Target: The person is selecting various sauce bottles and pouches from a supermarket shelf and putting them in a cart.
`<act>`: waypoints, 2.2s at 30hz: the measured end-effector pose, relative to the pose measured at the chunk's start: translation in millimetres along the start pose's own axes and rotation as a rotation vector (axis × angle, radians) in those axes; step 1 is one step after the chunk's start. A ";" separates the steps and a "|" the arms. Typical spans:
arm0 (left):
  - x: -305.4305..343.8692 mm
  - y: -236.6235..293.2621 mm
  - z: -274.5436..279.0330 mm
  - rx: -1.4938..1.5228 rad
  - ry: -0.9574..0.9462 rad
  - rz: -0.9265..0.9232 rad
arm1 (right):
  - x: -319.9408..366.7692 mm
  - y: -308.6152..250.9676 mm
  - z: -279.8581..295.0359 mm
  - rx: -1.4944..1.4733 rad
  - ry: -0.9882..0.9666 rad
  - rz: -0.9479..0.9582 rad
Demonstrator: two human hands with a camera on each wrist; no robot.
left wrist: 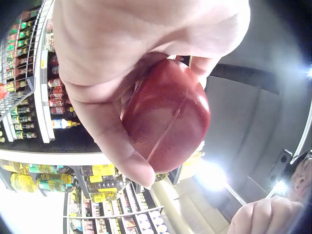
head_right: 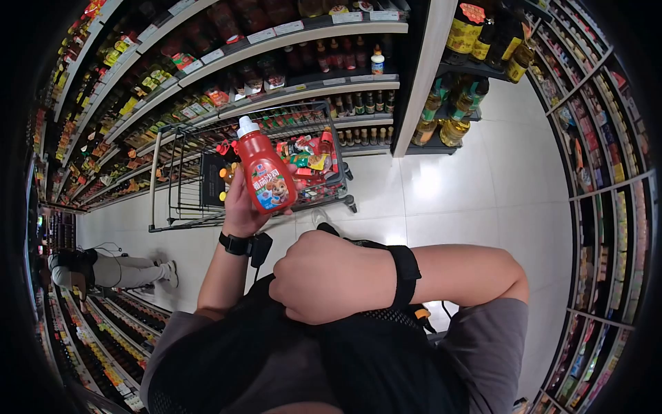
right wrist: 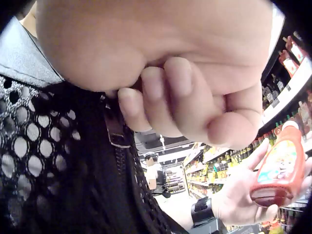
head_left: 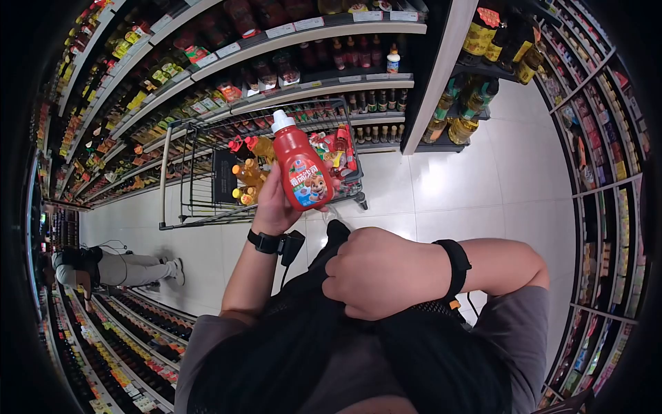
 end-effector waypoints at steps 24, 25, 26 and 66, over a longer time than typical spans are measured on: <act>1.4 6.8 -1.7 -0.033 -0.046 -0.034 | 21.4 -6.7 13.0 -0.009 0.031 -0.128; -0.3 8.3 -1.7 -0.034 -0.051 -0.034 | 21.8 -3.9 14.1 -0.018 0.053 -0.130; -1.6 9.2 0.1 -0.044 -0.030 -0.013 | 22.1 0.3 12.1 -0.014 0.055 -0.133; -6.0 -43.5 7.5 -0.596 -0.150 0.187 | 84.0 251.6 -77.7 -1.942 0.926 -0.152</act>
Point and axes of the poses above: each hand's wrist, its own x-axis away from the middle knuckle, its own z-axis out of the back of the hand, y = z × x, the point moved 7 cm from there along -x, towards the middle knuckle, and after that the axes turned 14 degrees about -x, right-handed, at the moved point
